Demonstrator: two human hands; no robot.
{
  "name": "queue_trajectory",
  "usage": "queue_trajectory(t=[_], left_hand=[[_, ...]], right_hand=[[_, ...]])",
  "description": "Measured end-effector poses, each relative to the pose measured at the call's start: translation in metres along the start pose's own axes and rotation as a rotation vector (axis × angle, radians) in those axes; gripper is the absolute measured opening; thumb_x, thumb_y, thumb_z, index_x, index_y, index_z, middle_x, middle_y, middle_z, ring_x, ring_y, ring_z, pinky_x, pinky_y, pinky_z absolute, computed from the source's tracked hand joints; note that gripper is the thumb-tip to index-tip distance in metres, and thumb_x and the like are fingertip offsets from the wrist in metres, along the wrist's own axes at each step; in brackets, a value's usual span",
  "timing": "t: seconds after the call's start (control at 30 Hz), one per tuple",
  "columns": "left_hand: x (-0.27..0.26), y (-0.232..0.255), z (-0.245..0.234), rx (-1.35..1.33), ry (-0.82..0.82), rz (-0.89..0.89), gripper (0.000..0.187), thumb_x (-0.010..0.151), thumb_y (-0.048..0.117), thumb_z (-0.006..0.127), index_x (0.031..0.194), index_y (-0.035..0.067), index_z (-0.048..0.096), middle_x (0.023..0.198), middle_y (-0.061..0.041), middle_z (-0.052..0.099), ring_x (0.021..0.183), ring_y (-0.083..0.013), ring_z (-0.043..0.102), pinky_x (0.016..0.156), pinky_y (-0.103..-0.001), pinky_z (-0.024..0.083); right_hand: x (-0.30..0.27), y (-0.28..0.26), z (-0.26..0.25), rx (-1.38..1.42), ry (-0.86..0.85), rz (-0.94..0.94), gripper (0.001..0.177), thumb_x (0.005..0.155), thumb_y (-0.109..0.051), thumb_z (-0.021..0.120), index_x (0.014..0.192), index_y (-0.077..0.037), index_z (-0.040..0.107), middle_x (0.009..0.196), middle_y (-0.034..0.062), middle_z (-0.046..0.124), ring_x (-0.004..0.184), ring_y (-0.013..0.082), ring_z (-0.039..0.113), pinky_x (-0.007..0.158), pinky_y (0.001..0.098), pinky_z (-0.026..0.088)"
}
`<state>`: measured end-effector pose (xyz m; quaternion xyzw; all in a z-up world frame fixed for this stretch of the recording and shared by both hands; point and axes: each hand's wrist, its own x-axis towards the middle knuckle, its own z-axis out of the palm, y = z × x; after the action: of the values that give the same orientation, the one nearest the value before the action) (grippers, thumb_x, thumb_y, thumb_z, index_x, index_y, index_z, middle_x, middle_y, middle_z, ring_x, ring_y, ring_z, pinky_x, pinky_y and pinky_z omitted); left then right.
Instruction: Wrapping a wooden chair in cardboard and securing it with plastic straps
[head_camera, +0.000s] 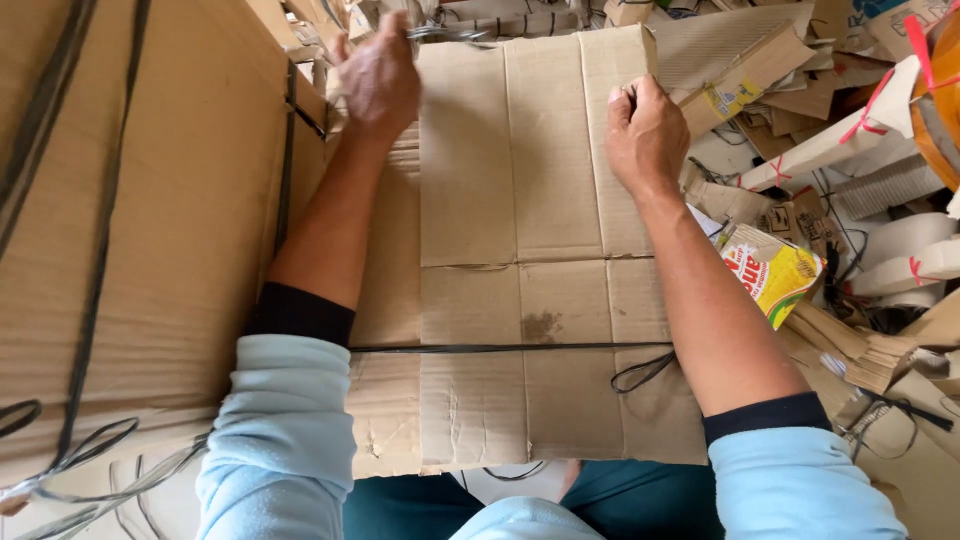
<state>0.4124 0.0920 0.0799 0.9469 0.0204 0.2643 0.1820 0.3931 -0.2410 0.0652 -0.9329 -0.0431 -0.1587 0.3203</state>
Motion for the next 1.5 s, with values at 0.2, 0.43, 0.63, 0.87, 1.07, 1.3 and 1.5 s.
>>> queue_trajectory(t=[0.2, 0.43, 0.63, 0.87, 1.07, 1.3, 1.5], left_hand=[[-0.017, 0.059, 0.019, 0.388, -0.056, 0.138, 0.021, 0.099, -0.001, 0.053, 0.092, 0.009, 0.069, 0.054, 0.004, 0.054, 0.045, -0.0143, 0.051, 0.106, -0.064, 0.042], [-0.049, 0.077, 0.052, 0.189, -0.122, 0.074, 0.018, 0.102, 0.019, 0.057, 0.094, 0.013, 0.072, 0.091, -0.009, 0.079, 0.091, -0.0279, 0.072, 0.1, -0.061, 0.047], [-0.05, 0.083, 0.041, 0.469, -0.088, 0.248, 0.028, 0.107, 0.034, 0.054, 0.099, 0.012, 0.071, 0.106, -0.007, 0.061, 0.092, -0.0245, 0.052, 0.079, -0.042, 0.045], [-0.058, 0.08, 0.066, -0.205, -0.034, 0.147, 0.033, 0.11, 0.034, 0.037, 0.094, 0.009, 0.052, 0.065, -0.011, 0.064, 0.051, -0.0327, 0.05, 0.052, -0.048, 0.04], [-0.055, 0.082, 0.069, -0.183, -0.038, 0.232, 0.031, 0.11, 0.03, 0.038, 0.094, 0.009, 0.055, 0.063, -0.011, 0.067, 0.048, -0.0356, 0.057, 0.053, -0.05, 0.045], [-0.056, 0.089, 0.039, -0.316, -0.259, 0.263, 0.015, 0.101, 0.018, 0.044, 0.093, 0.009, 0.052, 0.072, -0.017, 0.066, 0.061, -0.0411, 0.059, 0.058, -0.05, 0.042], [-0.059, 0.088, 0.056, -0.166, -0.353, 0.363, 0.014, 0.085, 0.019, 0.059, 0.096, 0.014, 0.052, 0.089, -0.009, 0.066, 0.083, -0.0339, 0.062, 0.068, -0.048, 0.046]], right_hand=[[-0.001, 0.01, 0.004, 0.046, 0.11, -0.249, 0.019, 0.104, -0.018, 0.064, 0.088, -0.008, 0.064, 0.088, 0.0088, 0.07, 0.075, 0.0229, 0.061, 0.06, 0.0398, 0.049], [-0.004, 0.004, 0.0, 0.002, 0.042, -0.251, 0.013, 0.103, -0.016, 0.062, 0.092, -0.01, 0.066, 0.097, 0.0078, 0.067, 0.077, 0.0206, 0.06, 0.066, 0.0371, 0.051], [-0.006, 0.001, 0.003, -0.103, 0.059, -0.343, 0.012, 0.101, -0.012, 0.066, 0.09, -0.009, 0.062, 0.091, 0.0088, 0.059, 0.077, 0.0256, 0.058, 0.068, 0.0416, 0.05], [-0.014, 0.004, 0.019, -0.46, 0.18, -0.517, 0.007, 0.098, -0.002, 0.058, 0.102, -0.006, 0.062, 0.094, 0.0097, 0.063, 0.081, 0.021, 0.062, 0.072, 0.0311, 0.059], [-0.034, -0.037, 0.023, -0.108, 0.155, -0.665, 0.019, 0.113, -0.01, 0.035, 0.104, -0.008, 0.051, 0.06, -0.0034, 0.044, 0.045, 0.0112, 0.042, 0.034, 0.0269, 0.036], [-0.026, -0.088, 0.032, 0.153, 0.109, -0.6, 0.019, 0.114, -0.018, 0.036, 0.103, -0.008, 0.048, 0.065, 0.0089, 0.063, 0.051, 0.0264, 0.061, 0.04, 0.0399, 0.044], [-0.016, -0.101, 0.041, 0.044, 0.066, -0.488, 0.013, 0.101, -0.007, 0.041, 0.106, -0.01, 0.052, 0.058, 0.0046, 0.06, 0.045, 0.0267, 0.057, 0.035, 0.0432, 0.039]])
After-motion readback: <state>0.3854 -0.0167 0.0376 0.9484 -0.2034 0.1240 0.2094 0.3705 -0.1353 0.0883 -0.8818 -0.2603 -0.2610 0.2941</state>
